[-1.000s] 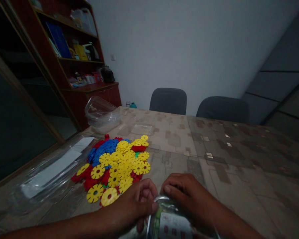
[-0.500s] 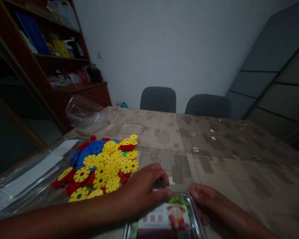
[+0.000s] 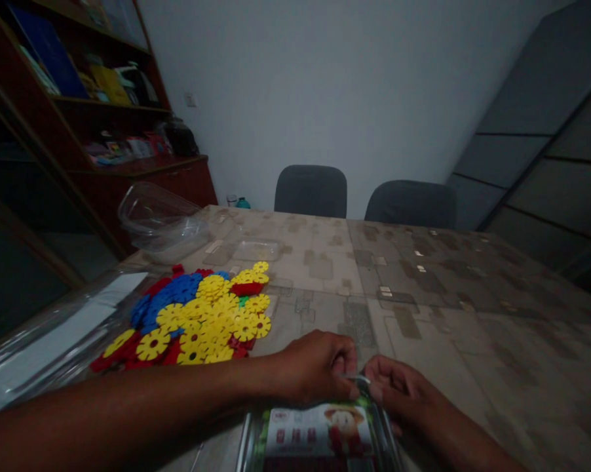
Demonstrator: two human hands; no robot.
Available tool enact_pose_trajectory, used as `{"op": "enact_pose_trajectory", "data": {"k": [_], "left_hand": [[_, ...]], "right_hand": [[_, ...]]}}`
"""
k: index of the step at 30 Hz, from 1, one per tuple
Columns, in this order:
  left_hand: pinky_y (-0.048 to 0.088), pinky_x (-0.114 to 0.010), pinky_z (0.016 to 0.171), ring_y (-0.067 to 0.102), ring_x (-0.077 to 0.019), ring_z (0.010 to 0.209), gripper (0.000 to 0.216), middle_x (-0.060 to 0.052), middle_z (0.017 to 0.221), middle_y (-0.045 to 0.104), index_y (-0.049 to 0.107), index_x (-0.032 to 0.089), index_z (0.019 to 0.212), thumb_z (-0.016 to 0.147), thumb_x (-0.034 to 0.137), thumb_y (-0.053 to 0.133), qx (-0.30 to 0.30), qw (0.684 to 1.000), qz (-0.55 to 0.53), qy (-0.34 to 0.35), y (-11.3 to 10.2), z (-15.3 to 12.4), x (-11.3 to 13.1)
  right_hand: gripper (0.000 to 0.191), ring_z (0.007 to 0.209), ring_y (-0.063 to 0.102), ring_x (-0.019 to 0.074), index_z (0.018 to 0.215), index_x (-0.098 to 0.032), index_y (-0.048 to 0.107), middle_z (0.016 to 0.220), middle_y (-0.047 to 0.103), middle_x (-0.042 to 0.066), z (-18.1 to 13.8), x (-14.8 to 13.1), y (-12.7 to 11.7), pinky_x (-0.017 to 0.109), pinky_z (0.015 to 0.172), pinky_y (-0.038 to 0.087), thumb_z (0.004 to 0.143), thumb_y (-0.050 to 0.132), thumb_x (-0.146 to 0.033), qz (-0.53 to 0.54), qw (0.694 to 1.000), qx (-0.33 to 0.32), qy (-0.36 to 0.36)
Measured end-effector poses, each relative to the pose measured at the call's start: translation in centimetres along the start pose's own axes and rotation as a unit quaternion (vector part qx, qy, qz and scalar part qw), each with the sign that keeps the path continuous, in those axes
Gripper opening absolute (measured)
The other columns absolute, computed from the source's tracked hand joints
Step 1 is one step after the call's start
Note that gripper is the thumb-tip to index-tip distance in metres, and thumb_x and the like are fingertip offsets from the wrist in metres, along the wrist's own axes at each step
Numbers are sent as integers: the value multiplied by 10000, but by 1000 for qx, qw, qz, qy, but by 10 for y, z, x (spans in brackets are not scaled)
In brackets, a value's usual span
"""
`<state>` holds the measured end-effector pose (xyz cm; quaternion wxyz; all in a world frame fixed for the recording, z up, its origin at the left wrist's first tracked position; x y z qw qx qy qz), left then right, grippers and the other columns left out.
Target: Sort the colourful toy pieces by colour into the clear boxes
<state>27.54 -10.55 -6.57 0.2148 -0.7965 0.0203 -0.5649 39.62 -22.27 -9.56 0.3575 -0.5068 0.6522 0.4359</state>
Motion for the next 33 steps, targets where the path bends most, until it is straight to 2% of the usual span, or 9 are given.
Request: {"op": "enact_pose_trajectory", "data": {"k": [7, 14, 21, 26, 30, 33], "left_hand": [[251, -240, 542, 450, -137, 619, 179, 59, 674, 519, 567, 203, 795, 717, 159, 723, 42, 999, 21, 20, 0, -5, 8], [289, -246, 590, 466, -142, 662, 185, 47, 722, 526, 575, 193, 757, 701, 88, 716, 87, 993, 58, 48, -1, -9, 13], [306, -232, 584, 478, -139, 678, 178, 48, 731, 534, 604, 184, 786, 680, 95, 716, 98, 994, 40, 32, 0, -10, 8], [322, -225, 517, 468, -137, 639, 237, 57, 695, 535, 591, 187, 828, 664, 216, 760, 45, 998, -24, -38, 4, -2, -4], [334, -225, 531, 463, -125, 622, 237, 63, 679, 537, 573, 188, 815, 659, 221, 749, -7, 997, -38, -68, 9, 4, -6], [341, -225, 545, 478, -127, 639, 237, 58, 695, 546, 577, 191, 813, 656, 225, 751, -4, 997, -17, -75, 9, 4, -6]], "right_hand": [[446, 541, 381, 78, 795, -184, 570, 659, 484, -59, 6, 1, -2, 228, 547, 285, 669, 869, -490, 91, 993, -41, 55], [397, 566, 403, 80, 835, -179, 571, 681, 508, -51, 4, -6, -3, 217, 550, 271, 761, 830, -470, 45, 998, -48, 13], [389, 632, 457, 92, 826, -178, 588, 751, 536, -31, 7, -6, 1, 211, 596, 352, 685, 887, -384, 86, 994, -70, 23], [385, 696, 536, 129, 822, -197, 612, 717, 524, -40, 6, -6, 3, 240, 694, 449, 640, 903, -370, 99, 993, -57, 36], [364, 695, 537, 119, 794, -191, 627, 719, 526, -40, 4, -8, 4, 233, 705, 454, 621, 911, -337, 112, 990, -70, 46], [344, 676, 528, 108, 832, -182, 661, 741, 556, -26, 6, -8, 0, 225, 684, 444, 676, 882, -395, 101, 990, -69, 70]]}}
Point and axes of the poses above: each hand's wrist, its own z-axis towards the middle knuckle, its own y-axis out of the palm, x = y × z, the point moved 4 cm from there along z, towards the middle knuckle
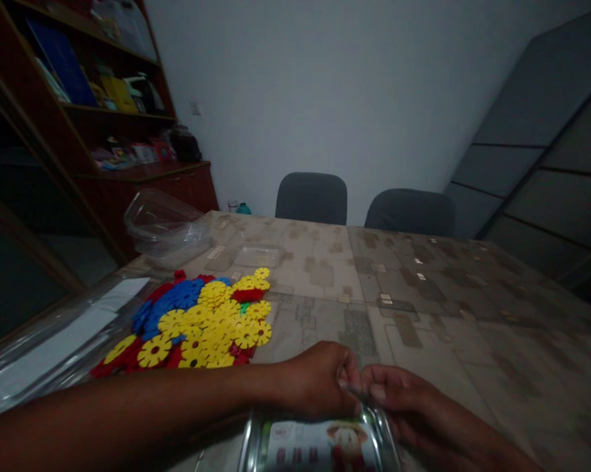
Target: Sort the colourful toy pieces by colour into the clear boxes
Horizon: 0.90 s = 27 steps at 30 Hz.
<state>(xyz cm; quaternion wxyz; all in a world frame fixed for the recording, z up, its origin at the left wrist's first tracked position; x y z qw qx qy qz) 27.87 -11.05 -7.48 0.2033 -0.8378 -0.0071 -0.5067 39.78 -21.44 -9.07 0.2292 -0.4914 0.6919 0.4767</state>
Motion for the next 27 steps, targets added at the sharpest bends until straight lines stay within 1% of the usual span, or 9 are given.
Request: {"op": "enact_pose_trajectory", "data": {"k": [3, 8, 10, 12, 14, 15, 19, 23, 27], "left_hand": [[337, -220, 537, 509, -135, 663, 262, 50, 721, 569, 579, 194, 820, 650, 244, 772, 8, 1000, 20, -7, 1, -2, -2], [344, -211, 510, 511, -133, 643, 271, 54, 686, 575, 580, 189, 809, 635, 226, 785, 6, 999, -2, -32, 1, -2, -2], [355, -213, 504, 504, -129, 622, 296, 56, 671, 572, 595, 186, 792, 597, 219, 816, -18, 999, -14, -45, -5, -3, 1], [365, -214, 510, 507, -124, 606, 315, 57, 670, 581, 615, 182, 784, 560, 205, 835, -68, 996, -27, -53, -14, -10, 2], [378, -219, 531, 520, -122, 607, 283, 55, 686, 595, 631, 181, 795, 575, 186, 810, -105, 992, -24, -58, -27, -22, -1], [381, -222, 544, 525, -122, 615, 242, 54, 695, 595, 638, 181, 805, 609, 179, 779, -104, 993, -12, -55, -34, -29, -4], [352, -232, 542, 513, -124, 629, 149, 60, 697, 566, 646, 180, 815, 683, 162, 713, -28, 997, 68, -37, -54, -51, -18], [348, -235, 554, 535, -138, 672, 148, 51, 726, 592, 653, 181, 803, 680, 160, 733, 34, 993, 116, -15, -52, -59, -25], [386, -260, 642, 575, -167, 788, 127, 12, 855, 644, 682, 201, 823, 710, 158, 722, 90, 979, 178, 38, -47, -66, -23]], "right_hand": [[388, 656, 520, 105, 848, -166, 677, 760, 580, -10, 3, 2, -1, 236, 674, 436, 669, 886, -439, -18, 999, -18, 27], [441, 649, 477, 104, 804, -177, 631, 754, 561, -20, 5, 3, 5, 236, 655, 398, 607, 915, -451, -4, 1000, -2, -4], [460, 616, 419, 93, 781, -180, 603, 721, 532, -30, 3, 4, 8, 221, 596, 346, 602, 914, -468, -3, 1000, -1, -16], [459, 602, 367, 91, 768, -185, 578, 693, 486, -41, 0, 5, 6, 219, 560, 295, 623, 905, -472, -6, 1000, -3, -26], [448, 604, 347, 93, 776, -190, 562, 686, 452, -48, -5, 7, -2, 226, 559, 279, 669, 879, -487, -11, 999, 0, -30], [447, 606, 346, 95, 787, -192, 558, 689, 448, -47, -7, 9, -7, 230, 562, 279, 693, 860, -508, -19, 999, 0, -29], [468, 592, 339, 100, 814, -198, 553, 685, 446, -47, -12, 11, -21, 243, 551, 271, 762, 777, -605, -110, 993, -35, -27], [443, 643, 344, 110, 851, -188, 581, 733, 462, -41, -8, -3, -15, 250, 590, 266, 796, 751, -593, -183, 982, -8, -40], [515, 665, 363, 119, 848, -167, 586, 752, 486, -27, 0, -15, -1, 263, 613, 256, 777, 728, -657, -234, 971, -8, -34]]}}
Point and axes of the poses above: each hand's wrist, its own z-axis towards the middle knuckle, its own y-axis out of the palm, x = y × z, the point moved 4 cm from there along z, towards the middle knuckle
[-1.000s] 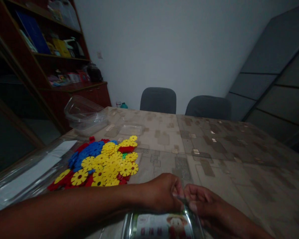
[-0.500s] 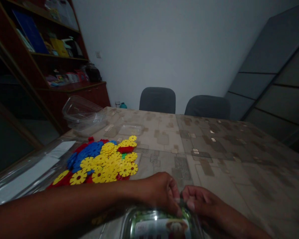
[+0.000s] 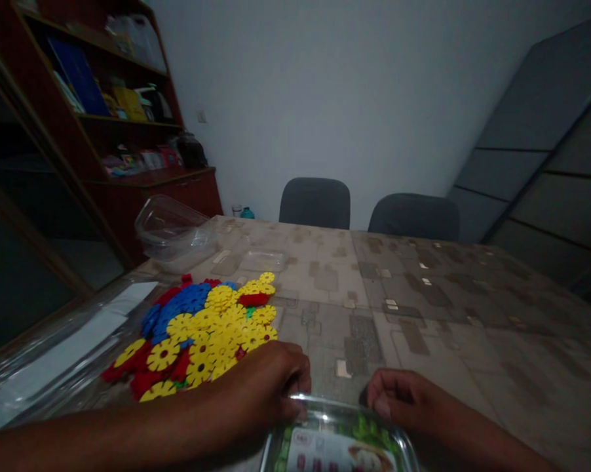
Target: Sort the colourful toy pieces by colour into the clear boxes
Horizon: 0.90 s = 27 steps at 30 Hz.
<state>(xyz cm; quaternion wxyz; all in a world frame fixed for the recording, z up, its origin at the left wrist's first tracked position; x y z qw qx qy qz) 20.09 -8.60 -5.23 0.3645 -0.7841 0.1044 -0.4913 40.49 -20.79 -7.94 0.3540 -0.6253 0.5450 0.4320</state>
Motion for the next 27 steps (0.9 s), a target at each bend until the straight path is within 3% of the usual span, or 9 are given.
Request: {"op": "enact_pose_trajectory", "data": {"k": [5, 14, 22, 27], "left_hand": [[409, -291, 732, 586, -176, 848, 135, -5, 931, 661, 685, 216, 890, 772, 152, 677, 44, 998, 19, 27, 1, -15, -1], [402, -301, 735, 576, -192, 868, 176, -18, 975, 654, 668, 226, 925, 765, 154, 683, 28, 998, 41, 23, -5, -28, 5], [362, -262, 598, 571, -159, 742, 167, 15, 843, 648, 684, 233, 907, 755, 166, 667, 10, 999, 1, -40, -7, -26, 6], [329, -243, 528, 515, -138, 663, 186, 39, 754, 593, 645, 206, 868, 701, 126, 671, -23, 995, -37, -90, -5, -18, 4]], "right_hand": [[506, 671, 373, 126, 819, -180, 562, 746, 477, -29, 6, -3, 4, 263, 608, 265, 786, 715, -661, -49, 998, -15, -24], [503, 666, 322, 136, 781, -221, 489, 723, 398, -45, 3, -8, 12, 269, 596, 266, 811, 653, -696, -69, 996, -46, -23], [480, 654, 329, 120, 811, -214, 501, 727, 413, -50, 4, -7, 17, 253, 585, 258, 783, 717, -642, 23, 996, -83, -1], [477, 621, 251, 109, 766, -216, 486, 675, 345, -77, 13, -4, 21, 255, 557, 195, 778, 749, -614, -30, 998, -58, 14]]}}
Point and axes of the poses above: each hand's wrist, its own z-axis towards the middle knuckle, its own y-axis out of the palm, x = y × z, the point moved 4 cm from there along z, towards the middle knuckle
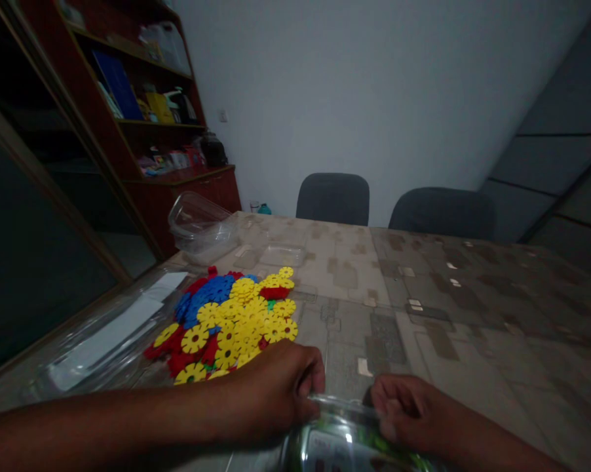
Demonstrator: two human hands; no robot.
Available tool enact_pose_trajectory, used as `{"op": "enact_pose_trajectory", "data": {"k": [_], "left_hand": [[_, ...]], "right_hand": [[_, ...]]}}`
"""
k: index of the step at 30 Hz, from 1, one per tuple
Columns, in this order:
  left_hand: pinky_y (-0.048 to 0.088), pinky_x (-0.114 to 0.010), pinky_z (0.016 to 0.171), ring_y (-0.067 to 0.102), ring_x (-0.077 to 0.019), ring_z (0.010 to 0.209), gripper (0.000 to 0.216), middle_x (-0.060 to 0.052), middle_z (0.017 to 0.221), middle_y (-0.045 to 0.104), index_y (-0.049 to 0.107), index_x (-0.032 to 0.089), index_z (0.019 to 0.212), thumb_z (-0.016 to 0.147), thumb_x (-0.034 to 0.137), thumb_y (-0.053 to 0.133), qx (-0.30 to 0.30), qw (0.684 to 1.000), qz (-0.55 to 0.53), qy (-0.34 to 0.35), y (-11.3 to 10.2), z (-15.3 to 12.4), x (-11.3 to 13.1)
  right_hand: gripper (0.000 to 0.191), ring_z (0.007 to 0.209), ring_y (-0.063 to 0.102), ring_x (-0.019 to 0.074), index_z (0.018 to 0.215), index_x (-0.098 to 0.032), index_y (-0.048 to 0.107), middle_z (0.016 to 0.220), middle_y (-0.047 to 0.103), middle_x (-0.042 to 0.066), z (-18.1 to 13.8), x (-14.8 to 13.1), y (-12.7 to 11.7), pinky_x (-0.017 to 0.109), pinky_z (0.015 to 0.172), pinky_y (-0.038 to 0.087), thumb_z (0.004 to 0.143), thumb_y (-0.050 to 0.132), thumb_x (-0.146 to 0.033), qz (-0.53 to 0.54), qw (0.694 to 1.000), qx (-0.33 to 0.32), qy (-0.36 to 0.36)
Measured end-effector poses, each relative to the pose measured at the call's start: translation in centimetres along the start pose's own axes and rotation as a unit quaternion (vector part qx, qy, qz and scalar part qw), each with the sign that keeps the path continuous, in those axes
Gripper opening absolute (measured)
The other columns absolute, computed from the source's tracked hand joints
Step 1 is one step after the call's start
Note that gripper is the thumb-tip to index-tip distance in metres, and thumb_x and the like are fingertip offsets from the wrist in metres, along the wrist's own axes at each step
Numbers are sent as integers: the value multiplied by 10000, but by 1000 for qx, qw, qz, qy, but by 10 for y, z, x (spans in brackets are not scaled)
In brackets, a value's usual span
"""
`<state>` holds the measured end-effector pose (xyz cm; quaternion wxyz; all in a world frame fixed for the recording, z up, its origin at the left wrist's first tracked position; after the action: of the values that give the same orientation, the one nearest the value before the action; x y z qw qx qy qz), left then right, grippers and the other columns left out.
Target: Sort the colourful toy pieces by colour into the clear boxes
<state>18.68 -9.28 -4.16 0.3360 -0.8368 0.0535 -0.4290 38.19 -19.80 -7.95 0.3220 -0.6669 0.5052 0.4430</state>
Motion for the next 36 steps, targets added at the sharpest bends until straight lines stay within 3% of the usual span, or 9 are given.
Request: {"op": "enact_pose_trajectory", "data": {"k": [7, 13, 18, 24, 29, 36], "left_hand": [[321, -247, 518, 502, -139, 656, 162, 41, 747, 570, 597, 211, 830, 696, 133, 646, -4, 1000, -6, -6, 0, 3, 0], [312, -244, 505, 499, -135, 638, 151, 32, 732, 581, 571, 205, 780, 681, 117, 644, 8, 1000, 18, 17, 0, 3, 10], [282, -244, 509, 477, -113, 579, 154, 43, 614, 518, 527, 182, 629, 665, 37, 560, 19, 997, 41, 69, 0, 7, 7], [331, -237, 543, 535, -139, 669, 151, 46, 749, 591, 616, 213, 873, 736, 181, 670, 9, 996, 47, 76, -14, 4, 2], [335, -244, 554, 544, -142, 671, 46, 32, 757, 609, 621, 211, 854, 809, 199, 623, 19, 995, 66, 77, -12, 2, 2], [342, -251, 576, 577, -162, 712, 90, 15, 768, 636, 638, 196, 832, 870, 271, 607, 12, 995, 78, 65, -16, 4, 9]], "right_hand": [[485, 611, 276, 103, 709, -225, 433, 663, 357, -77, 1, -3, 4, 254, 553, 206, 718, 808, -532, 55, 998, -11, -2], [421, 607, 311, 106, 691, -233, 426, 652, 379, -72, 0, -12, 4, 247, 536, 226, 717, 786, -450, -3, 1000, -22, 10], [423, 619, 297, 108, 698, -233, 406, 660, 364, -78, 12, -15, 5, 252, 545, 227, 745, 758, -463, -61, 998, 31, -14], [415, 610, 292, 113, 767, -223, 477, 657, 355, -82, 22, -8, 5, 263, 545, 207, 799, 710, -564, -61, 996, 26, -63], [213, 663, 375, 139, 837, -210, 631, 710, 417, -52, 19, -20, 4, 266, 584, 270, 824, 684, -416, -142, 977, 101, -122], [144, 695, 446, 160, 775, -212, 641, 754, 497, -20, 19, -28, 7, 282, 622, 318, 839, 643, -340, -212, 951, 158, -158]]}}
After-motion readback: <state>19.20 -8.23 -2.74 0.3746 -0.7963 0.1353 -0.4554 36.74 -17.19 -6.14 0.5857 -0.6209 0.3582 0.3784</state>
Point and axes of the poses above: each hand's wrist, its own z-axis towards the middle knuckle, its own y-axis out of the palm, x = y × z, the point moved 4 cm from there along z, towards the middle knuckle
